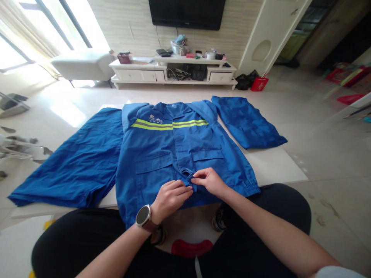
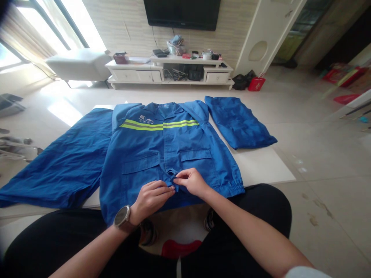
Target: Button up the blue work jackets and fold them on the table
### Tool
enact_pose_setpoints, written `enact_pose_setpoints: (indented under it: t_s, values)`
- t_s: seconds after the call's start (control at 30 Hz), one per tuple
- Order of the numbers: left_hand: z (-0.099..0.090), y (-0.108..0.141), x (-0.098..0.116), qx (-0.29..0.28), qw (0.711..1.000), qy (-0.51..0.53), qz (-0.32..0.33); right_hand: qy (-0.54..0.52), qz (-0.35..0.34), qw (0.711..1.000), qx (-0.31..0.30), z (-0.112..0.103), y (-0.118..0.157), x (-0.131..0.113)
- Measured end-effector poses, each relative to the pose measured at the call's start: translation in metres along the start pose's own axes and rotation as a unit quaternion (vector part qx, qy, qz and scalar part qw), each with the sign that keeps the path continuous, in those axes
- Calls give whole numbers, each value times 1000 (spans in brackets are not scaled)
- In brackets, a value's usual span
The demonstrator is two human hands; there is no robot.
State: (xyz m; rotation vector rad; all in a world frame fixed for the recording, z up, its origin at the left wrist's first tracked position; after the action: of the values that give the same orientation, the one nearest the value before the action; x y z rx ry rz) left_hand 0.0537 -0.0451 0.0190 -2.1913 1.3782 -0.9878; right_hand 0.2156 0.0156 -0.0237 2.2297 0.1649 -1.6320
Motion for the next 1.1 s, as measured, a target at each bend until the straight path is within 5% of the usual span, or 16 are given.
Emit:
enact_pose_setpoints:
  t_s: [0.5, 0.73, 0.93, 1.1]
  values:
    - [-2, -8, -4, -12, 1000, 5, -19, -162, 121, 978, -51, 7, 4, 6]
    - [0, -6, -6, 1, 1000, -4, -31, -48, -16, 997, -58, 2, 2, -13]
    - [-1, -7, -5, 17, 998, 15, -50, -55, -2, 997, -49, 1, 1, -15]
    - [-6, -5, -10, 114, 976, 105, -152, -65, -7, 997, -43, 3, 3, -16]
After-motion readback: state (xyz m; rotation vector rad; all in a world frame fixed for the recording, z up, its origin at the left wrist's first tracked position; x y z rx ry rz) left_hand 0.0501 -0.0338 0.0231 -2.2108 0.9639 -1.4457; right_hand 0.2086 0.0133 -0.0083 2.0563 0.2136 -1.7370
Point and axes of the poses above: each hand's wrist, its own y-axis away from the middle knuckle, its own z-axis out of the palm, x = y × z, the point moved 5 cm from there along -y, towards the middle knuckle, and after that the axes turned 15 degrees about y, right-handed, at the moved point
